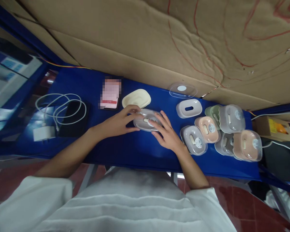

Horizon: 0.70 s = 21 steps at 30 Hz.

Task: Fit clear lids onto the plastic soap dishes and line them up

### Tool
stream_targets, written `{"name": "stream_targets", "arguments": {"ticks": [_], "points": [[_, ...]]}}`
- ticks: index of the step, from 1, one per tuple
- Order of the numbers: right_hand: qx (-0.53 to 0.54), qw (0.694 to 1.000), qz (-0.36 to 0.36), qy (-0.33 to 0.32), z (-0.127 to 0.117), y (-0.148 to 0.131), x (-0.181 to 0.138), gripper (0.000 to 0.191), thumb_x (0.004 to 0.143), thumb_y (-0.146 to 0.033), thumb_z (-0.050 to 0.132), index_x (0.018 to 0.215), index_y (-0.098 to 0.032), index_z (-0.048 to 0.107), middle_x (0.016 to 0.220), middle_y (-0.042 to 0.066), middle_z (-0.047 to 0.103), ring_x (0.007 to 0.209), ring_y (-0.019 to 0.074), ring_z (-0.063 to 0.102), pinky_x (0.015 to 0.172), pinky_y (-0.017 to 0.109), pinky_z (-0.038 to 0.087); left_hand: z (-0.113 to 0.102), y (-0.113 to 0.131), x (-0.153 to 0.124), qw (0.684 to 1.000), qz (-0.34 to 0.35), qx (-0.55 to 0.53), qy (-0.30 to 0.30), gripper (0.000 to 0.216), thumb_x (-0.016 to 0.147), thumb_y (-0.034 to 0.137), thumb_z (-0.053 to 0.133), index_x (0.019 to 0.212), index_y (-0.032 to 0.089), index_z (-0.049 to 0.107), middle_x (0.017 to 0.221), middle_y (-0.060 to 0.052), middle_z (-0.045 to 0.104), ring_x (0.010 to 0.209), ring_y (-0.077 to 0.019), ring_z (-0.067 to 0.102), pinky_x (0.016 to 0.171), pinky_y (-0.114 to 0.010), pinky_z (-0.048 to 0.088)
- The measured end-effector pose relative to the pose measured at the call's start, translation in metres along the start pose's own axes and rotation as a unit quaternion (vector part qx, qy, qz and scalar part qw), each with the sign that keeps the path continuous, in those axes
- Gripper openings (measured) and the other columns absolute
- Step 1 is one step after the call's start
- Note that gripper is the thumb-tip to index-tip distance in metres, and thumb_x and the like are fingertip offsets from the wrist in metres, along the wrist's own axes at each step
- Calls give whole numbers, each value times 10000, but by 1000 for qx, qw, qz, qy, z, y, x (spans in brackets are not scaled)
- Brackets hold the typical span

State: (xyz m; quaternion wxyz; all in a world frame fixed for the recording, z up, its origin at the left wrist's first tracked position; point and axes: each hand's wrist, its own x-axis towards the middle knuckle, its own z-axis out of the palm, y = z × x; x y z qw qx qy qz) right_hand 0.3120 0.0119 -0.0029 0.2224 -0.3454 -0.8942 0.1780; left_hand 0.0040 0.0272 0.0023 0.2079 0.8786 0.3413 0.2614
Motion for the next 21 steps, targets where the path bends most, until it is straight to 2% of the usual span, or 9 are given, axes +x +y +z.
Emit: {"name": "stream_targets", "arguments": {"ticks": [4,9,13,16,21], "points": [[-16,1000,-6,4,4,1,1,577,1118,-335,543,1685,-337,436,1797,74,322,1707,335,199,1342,652,334,5,-8,0,998,-14,-61,14,569,969,292,796,1478,267,543,1637,-187,403,1475,-342,560,1247,-566,503],[-55,998,12,-21,6,2,1,593,1130,-346,515,1708,-371,385,1798,64,326,1710,331,186,1337,653,348,8,-14,1,996,-21,-82,13,606,945,311,830,1482,275,552,1594,-162,495,1555,-344,480,1292,-564,444],[-85,996,2,-30,7,2,0,602,1113,-319,553,1698,-350,415,1776,81,371,1708,328,193,1344,630,356,7,-15,1,995,-35,-91,9,611,935,333,843,1477,275,567,1592,-157,508,1541,-340,497,1295,-551,440],[-108,994,-3,-34,9,2,1,584,1101,-299,579,1673,-336,465,1743,98,428,1697,335,234,1355,655,315,8,-15,1,995,-34,-95,7,605,939,346,838,1477,271,573,1583,-162,515,1539,-340,500,1291,-553,441],[-87,996,-8,-11,9,4,2,550,1112,-320,566,1657,-331,489,1723,103,457,1686,323,271,1352,653,315,11,-15,1,996,-41,-80,1,619,961,335,811,1516,262,546,1620,-168,492,1556,-337,488,1299,-560,426]]}}
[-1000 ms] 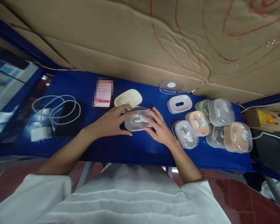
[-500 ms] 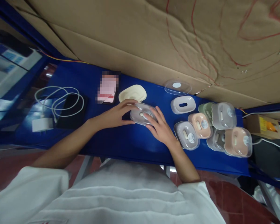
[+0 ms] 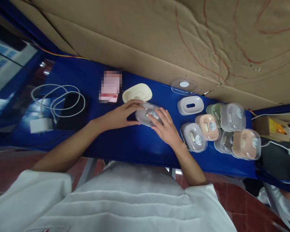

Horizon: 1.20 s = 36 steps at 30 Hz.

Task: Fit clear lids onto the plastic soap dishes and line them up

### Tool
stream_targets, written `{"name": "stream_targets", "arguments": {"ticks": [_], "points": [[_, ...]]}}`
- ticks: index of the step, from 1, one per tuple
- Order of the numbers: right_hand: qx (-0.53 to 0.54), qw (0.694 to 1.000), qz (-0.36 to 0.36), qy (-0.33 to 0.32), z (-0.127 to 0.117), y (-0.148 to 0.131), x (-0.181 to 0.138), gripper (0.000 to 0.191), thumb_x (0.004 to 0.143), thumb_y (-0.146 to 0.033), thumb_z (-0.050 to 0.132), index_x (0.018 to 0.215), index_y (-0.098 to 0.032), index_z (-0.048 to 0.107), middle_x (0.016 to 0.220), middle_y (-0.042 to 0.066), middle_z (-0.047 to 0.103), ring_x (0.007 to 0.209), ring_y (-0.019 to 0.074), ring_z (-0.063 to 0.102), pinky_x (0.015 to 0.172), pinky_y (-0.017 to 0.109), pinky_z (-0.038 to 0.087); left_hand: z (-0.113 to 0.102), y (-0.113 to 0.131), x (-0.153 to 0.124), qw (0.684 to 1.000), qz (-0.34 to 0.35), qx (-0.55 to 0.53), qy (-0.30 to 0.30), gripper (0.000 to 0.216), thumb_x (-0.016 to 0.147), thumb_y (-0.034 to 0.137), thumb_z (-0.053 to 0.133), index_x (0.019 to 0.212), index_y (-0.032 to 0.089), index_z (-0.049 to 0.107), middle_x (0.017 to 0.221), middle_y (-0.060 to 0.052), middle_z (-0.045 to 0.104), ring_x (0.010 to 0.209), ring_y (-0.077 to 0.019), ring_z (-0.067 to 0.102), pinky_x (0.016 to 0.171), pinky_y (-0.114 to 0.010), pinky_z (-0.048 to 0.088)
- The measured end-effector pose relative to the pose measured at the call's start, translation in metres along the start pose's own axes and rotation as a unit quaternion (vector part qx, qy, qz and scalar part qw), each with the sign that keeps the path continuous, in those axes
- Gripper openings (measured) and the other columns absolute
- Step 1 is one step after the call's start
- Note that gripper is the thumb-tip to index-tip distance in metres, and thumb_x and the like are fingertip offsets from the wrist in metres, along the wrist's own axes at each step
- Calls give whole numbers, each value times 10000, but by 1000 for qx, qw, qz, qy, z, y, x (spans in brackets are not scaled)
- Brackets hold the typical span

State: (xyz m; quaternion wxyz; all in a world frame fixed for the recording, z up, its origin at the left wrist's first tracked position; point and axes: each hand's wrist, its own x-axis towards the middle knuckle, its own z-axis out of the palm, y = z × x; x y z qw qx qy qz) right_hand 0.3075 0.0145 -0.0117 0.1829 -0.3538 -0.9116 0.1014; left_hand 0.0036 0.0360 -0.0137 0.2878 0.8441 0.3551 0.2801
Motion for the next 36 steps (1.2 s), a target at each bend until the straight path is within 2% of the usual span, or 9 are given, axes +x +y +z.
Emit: {"name": "stream_targets", "arguments": {"ticks": [8,12,17,20,23,29,32,34,36], "points": [[-6,999,53,6,5,-2,-6,595,1062,-398,666,1636,-352,518,1773,94,378,1674,363,295,1327,666,364,3,2,-1,1000,9,14,-3,562,1019,302,721,1546,255,531,1673,-178,457,1602,-316,438,1314,-549,410],[-35,997,63,10,9,-4,-7,534,1065,-457,648,1583,-344,586,1733,103,445,1651,363,350,1311,649,384,0,3,-2,999,20,40,2,557,1031,298,702,1557,236,527,1668,-195,467,1591,-333,449,1292,-557,436],[-134,972,174,81,2,-7,-3,491,1084,-497,591,1538,-318,642,1650,162,508,1568,418,429,1254,700,379,-14,16,2,987,-27,149,51,571,1031,318,687,1570,201,538,1634,-220,511,1523,-420,494,1237,-643,433],[-172,948,238,123,-4,-5,3,489,1106,-470,531,1545,-282,639,1518,207,566,1417,415,536,1162,696,456,-17,24,3,961,-109,251,32,384,1041,234,605,1401,120,673,1400,-245,676,1341,-452,620,1084,-647,515],[-165,943,257,135,-11,1,15,517,1115,-431,473,1571,-227,607,1433,223,590,1362,405,547,1144,685,476,-14,32,-1,941,-131,312,-14,235,1028,162,550,1114,83,753,1104,-221,743,1117,-425,696,867,-551,577],[-90,963,232,102,-20,15,44,575,1122,-323,323,1666,-193,452,1642,188,504,1538,332,468,1280,581,410,-7,49,-14,963,30,233,-131,114,947,92,668,1019,167,714,1064,-104,745,1065,-292,705,830,-396,537],[-156,912,351,147,-19,23,39,657,1109,-399,370,1687,-88,370,1669,287,459,1566,419,438,1259,708,351,-3,53,-14,961,80,219,-147,89,942,110,702,978,191,694,1066,-80,744,1058,-260,698,861,-375,510],[-204,877,416,126,-17,25,30,673,1086,-417,436,1640,-34,433,1588,337,535,1484,485,515,1205,789,334,-3,52,-13,959,86,227,-142,80,945,113,696,959,191,687,1054,-81,743,1037,-257,698,871,-376,502],[-214,878,420,79,-16,20,22,614,1077,-399,468,1578,-49,532,1499,316,629,1375,491,605,1165,791,367,-8,49,-11,964,73,222,-124,72,952,120,683,972,188,688,1059,-81,743,1031,-255,701,885,-375,507]]}}
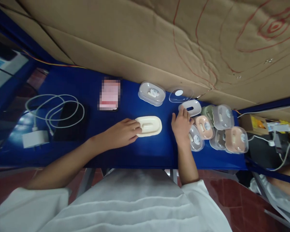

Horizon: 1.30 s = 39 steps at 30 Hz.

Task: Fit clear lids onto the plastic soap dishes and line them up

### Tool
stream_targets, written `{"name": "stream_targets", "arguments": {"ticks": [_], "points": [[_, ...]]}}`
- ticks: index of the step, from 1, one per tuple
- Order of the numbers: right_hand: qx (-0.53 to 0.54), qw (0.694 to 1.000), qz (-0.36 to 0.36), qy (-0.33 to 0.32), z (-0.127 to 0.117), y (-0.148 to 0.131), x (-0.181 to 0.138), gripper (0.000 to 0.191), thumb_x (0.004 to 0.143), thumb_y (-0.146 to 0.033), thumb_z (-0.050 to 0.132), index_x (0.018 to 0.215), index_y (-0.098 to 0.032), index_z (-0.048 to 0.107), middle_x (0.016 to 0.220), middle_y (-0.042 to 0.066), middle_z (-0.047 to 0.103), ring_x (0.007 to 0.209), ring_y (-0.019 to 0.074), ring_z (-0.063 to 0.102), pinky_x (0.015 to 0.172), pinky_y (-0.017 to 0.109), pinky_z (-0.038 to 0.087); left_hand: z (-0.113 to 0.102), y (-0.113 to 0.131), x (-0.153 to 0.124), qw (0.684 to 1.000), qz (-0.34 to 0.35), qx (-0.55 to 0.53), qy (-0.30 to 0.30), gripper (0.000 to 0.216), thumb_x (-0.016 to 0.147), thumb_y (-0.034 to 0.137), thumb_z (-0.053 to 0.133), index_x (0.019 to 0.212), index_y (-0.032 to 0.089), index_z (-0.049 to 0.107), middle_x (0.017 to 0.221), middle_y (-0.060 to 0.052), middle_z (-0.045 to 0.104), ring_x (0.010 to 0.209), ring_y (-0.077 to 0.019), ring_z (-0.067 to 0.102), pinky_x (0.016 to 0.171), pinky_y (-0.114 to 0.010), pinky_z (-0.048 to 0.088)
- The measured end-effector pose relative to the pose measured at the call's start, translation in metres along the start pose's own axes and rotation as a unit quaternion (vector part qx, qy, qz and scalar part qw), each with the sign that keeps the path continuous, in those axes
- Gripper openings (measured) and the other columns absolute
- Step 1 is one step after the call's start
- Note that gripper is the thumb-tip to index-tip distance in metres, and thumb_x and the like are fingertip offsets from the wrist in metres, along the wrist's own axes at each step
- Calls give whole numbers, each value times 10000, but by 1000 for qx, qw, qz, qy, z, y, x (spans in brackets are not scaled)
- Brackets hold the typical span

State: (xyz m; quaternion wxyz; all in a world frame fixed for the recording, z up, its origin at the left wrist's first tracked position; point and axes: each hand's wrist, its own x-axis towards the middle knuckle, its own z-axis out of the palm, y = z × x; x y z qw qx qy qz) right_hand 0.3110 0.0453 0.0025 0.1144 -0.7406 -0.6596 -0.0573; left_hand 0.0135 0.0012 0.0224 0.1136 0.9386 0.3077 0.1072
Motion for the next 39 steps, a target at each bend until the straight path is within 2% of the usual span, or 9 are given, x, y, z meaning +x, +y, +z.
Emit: {"name": "stream_targets", "arguments": {"ticks": [5,9,12,15,22,28,30,34,39], "points": [[104,985,-129,-57,-15,-10,-17,541,1130,-354,358,1587,-138,550,1335,214,756,1236,374,709,1104,607,512,-12,-21,-5,995,-87,-36,37,87,966,171,661,1045,182,698,1086,-73,734,973,-248,704,879,-368,543],[161,939,-282,-116,-22,-7,-23,583,1125,-424,472,1678,-242,431,1632,133,578,1514,324,540,1260,586,394,-13,-32,-10,994,-104,-16,-5,100,912,98,660,958,179,697,1032,-82,722,991,-265,696,915,-384,562],[123,945,-283,-108,-21,6,-26,598,1097,-419,560,1657,-228,470,1639,146,569,1525,342,532,1304,638,311,-10,-31,-12,995,-102,-13,-21,92,919,98,658,956,176,691,1069,-97,714,1018,-271,699,942,-397,586],[131,955,-252,-80,-20,12,-29,455,1120,-356,511,1545,-228,612,1507,133,690,1397,320,649,1237,589,421,-3,-24,-10,997,-81,-15,-3,64,949,150,687,1008,172,697,1233,-140,692,1138,-309,700,985,-437,613],[193,905,-364,-104,-17,-29,-48,433,1140,-293,473,1551,-276,609,1539,65,676,1464,251,604,1309,530,382,6,-16,5,994,-36,-12,103,600,961,115,723,1520,232,541,1661,-213,452,1525,-381,502,1191,-549,538],[223,873,-420,-109,-4,-36,-52,435,1131,-263,468,1532,-241,636,1561,82,654,1501,237,571,1329,492,408,10,-23,8,998,-13,11,64,358,1010,202,703,1363,171,648,1360,-169,701,1316,-319,672,1177,-494,533],[244,882,-393,-84,-5,-30,-42,434,1138,-277,436,1518,-266,644,1558,72,656,1498,236,574,1322,502,418,11,-25,7,998,-8,32,60,262,1017,245,709,1264,161,678,1339,-161,701,1279,-312,681,1165,-474,537],[174,965,-194,24,-1,-23,-11,526,1129,-277,363,1627,-185,504,1658,154,538,1596,308,443,1340,621,313,8,-25,6,997,-9,33,62,216,1018,279,715,1184,142,697,1298,-161,702,1252,-326,681,1131,-479,549],[59,995,-75,-14,15,-22,13,449,1090,-285,469,1473,-125,640,1393,203,713,1360,370,630,1244,675,374,4,-23,5,997,-24,15,73,186,1015,277,720,1140,140,718,1280,-167,710,1252,-346,688,1065,-483,578]]}}
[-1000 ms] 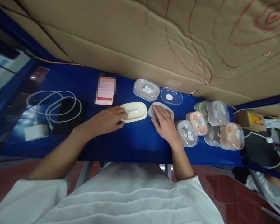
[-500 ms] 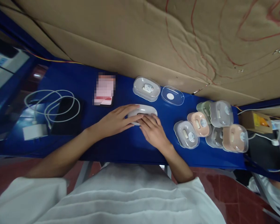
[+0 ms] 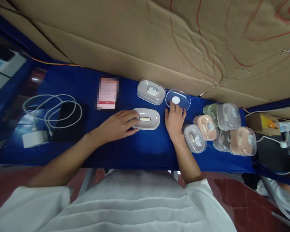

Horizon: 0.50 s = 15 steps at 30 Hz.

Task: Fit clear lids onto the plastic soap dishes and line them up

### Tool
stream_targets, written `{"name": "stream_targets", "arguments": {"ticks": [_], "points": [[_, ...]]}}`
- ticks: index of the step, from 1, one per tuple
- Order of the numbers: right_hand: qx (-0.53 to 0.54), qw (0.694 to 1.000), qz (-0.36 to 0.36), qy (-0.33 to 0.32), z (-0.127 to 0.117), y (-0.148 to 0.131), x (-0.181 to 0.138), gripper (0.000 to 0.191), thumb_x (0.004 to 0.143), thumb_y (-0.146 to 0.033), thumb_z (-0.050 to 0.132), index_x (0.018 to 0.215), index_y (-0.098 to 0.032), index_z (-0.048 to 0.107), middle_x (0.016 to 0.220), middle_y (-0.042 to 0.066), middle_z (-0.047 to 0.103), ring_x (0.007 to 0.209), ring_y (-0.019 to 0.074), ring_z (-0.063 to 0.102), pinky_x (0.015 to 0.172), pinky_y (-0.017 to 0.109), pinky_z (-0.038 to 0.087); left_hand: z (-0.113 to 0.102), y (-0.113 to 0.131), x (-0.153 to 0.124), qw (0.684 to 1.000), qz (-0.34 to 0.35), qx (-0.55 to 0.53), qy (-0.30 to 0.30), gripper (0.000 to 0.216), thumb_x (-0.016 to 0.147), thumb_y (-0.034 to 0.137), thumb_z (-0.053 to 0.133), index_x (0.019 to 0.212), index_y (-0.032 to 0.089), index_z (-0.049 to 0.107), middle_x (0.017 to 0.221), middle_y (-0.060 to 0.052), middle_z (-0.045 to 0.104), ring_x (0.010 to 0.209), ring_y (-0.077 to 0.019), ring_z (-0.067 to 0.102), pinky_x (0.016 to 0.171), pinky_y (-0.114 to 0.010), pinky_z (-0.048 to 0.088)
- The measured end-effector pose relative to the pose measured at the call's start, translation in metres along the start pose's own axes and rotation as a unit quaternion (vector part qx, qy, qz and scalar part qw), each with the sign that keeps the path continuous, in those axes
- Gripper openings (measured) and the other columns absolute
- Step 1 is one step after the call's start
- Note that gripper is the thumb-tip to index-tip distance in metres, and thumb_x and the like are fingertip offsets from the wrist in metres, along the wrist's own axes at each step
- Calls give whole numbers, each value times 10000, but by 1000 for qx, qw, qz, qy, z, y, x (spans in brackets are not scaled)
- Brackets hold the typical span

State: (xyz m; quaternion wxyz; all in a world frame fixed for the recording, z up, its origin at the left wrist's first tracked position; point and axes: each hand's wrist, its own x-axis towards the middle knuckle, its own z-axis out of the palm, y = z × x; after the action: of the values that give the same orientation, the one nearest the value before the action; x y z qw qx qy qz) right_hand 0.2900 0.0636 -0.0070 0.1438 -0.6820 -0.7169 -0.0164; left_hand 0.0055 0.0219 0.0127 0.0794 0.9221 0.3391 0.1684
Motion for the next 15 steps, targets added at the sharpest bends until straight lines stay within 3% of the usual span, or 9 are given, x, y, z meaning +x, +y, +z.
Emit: {"name": "stream_targets", "arguments": {"ticks": [2,4,7,9,11,13,15], "points": [[85,996,-3,17,-3,2,-3,336,1096,-326,503,1262,-179,755,1240,160,768,1206,329,703,1159,603,484,0,1,0,1000,-6,-12,0,175,1011,270,725,1136,146,724,1290,-168,710,1267,-350,688,1061,-485,582],[236,969,0,74,-13,3,-10,273,1093,-390,562,1161,-220,764,1150,112,784,1098,276,736,1052,506,572,0,2,-1,1000,-16,-17,1,213,1011,280,729,1182,153,720,1326,-177,697,1279,-359,684,1062,-496,587],[478,868,37,127,-28,0,-22,196,1043,-447,691,1138,-276,704,1001,20,772,938,200,759,924,402,628,2,3,-1,999,-34,-21,11,399,998,288,749,1366,166,652,1466,-212,626,1348,-389,644,1096,-535,580],[593,798,63,92,-32,-6,-27,211,1002,-454,756,1093,-292,656,946,-17,763,897,181,772,885,375,645,2,2,-1,998,-41,-38,29,550,985,279,766,1488,175,568,1572,-242,538,1435,-414,580,1153,-573,551],[653,752,86,21,-30,-13,-31,285,965,-481,797,1087,-295,618,956,-22,777,911,188,790,866,374,663,3,1,-1,996,-45,-56,52,697,977,283,778,1592,183,465,1659,-270,433,1530,-437,489,1213,-609,505],[664,740,98,-47,-25,-20,-35,384,929,-511,832,1150,-300,600,975,-14,792,948,205,801,873,385,674,4,-1,-1,994,-47,-69,68,818,973,288,786,1667,203,363,1716,-282,342,1595,-449,407,1245,-628,473],[641,757,90,-87,-21,-24,-40,481,935,-539,821,1279,-309,576,972,-8,792,921,209,798,846,383,677,6,-3,-2,994,-48,-76,69,867,973,276,784,1700,232,314,1744,-272,302,1623,-451,366,1253,-637,465]]}}
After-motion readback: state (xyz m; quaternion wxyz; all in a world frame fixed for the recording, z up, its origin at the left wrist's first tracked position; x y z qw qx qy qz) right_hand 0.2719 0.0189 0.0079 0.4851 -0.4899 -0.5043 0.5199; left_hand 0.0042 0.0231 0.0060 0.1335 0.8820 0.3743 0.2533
